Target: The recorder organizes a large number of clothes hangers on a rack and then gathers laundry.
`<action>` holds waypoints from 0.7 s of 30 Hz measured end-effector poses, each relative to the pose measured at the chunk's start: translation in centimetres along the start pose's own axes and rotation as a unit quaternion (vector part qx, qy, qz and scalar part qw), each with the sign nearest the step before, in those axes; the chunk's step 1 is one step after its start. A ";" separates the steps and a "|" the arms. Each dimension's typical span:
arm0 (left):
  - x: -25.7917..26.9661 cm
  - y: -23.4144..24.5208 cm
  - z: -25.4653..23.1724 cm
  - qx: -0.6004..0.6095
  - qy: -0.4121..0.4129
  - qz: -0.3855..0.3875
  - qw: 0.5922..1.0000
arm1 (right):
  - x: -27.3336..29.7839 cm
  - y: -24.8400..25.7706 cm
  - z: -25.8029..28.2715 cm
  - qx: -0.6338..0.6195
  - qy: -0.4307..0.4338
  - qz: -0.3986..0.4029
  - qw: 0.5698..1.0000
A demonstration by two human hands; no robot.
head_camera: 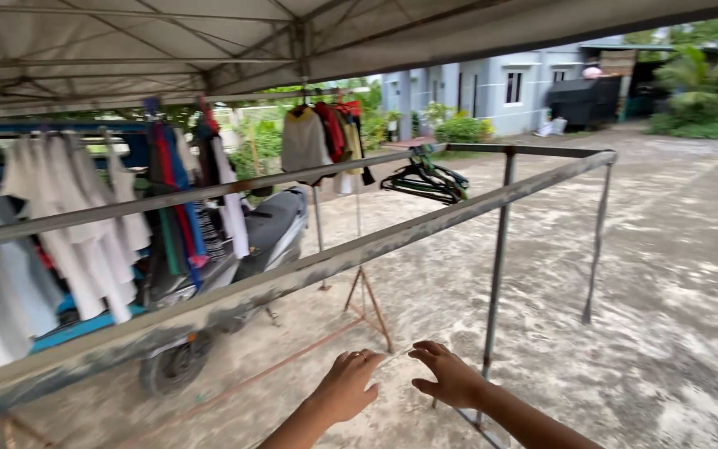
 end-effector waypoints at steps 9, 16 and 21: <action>-9.8 -5.4 1.0 0.018 -0.010 0.024 1.000 | 1.6 1.8 -9.4 0.031 -0.083 -0.033 0.996; -18.0 -11.0 1.6 0.013 0.004 0.008 1.000 | 1.4 3.1 -16.7 0.062 -0.077 -0.025 0.995; -22.4 -10.6 1.4 0.040 0.058 0.002 0.998 | -2.2 5.6 -21.0 0.000 -0.071 -0.033 0.997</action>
Point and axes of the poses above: each hand's wrist, its own x-axis away from the middle knuckle, its own y-axis out of the back of the hand, z = x × y, the point moved 7 cm from there along -x, towards the middle knuckle, and after that the axes turned 4 degrees about z, right-handed, at the moved point
